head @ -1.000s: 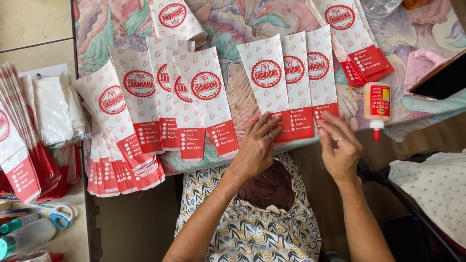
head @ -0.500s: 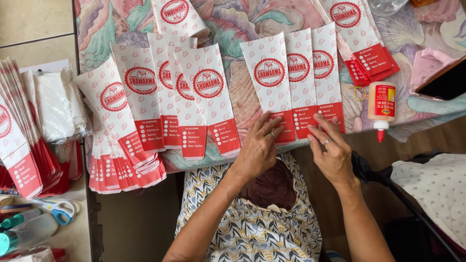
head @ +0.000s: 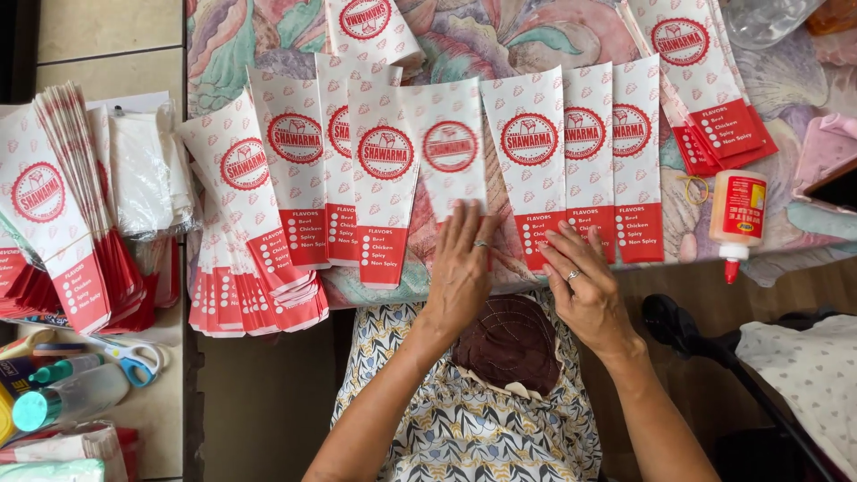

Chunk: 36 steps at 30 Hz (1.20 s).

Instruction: Organizing, aligning, and stacking printed paper bags on a table, followed by applying glue.

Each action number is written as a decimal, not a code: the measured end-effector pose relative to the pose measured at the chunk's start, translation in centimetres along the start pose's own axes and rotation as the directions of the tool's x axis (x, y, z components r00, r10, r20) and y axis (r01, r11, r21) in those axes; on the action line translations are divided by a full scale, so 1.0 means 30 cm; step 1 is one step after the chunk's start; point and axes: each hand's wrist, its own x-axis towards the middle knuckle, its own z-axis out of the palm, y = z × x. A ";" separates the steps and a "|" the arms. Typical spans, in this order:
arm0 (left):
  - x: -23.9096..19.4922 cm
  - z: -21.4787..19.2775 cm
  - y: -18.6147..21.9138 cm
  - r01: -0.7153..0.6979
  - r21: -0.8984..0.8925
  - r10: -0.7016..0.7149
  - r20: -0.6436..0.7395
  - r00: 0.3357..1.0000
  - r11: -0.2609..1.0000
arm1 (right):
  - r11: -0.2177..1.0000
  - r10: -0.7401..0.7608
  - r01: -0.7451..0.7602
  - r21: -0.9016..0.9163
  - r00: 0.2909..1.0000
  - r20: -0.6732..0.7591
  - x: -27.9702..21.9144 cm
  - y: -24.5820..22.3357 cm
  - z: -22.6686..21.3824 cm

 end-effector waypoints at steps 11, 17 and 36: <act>0.014 0.106 0.006 -0.183 -0.157 0.145 -0.227 0.963 0.971 | 1.000 0.000 0.000 0.012 1.000 0.006 0.023 -0.025 -0.033; -0.068 -0.028 -0.040 -0.235 -0.271 0.173 -0.234 0.957 0.933 | 0.990 -0.083 0.084 0.115 0.996 -0.011 0.042 -0.053 -0.006; -0.072 -0.009 -0.030 -0.200 -0.337 0.086 -0.324 0.942 0.920 | 0.973 -0.050 0.057 0.224 0.998 -0.036 0.089 -0.093 0.029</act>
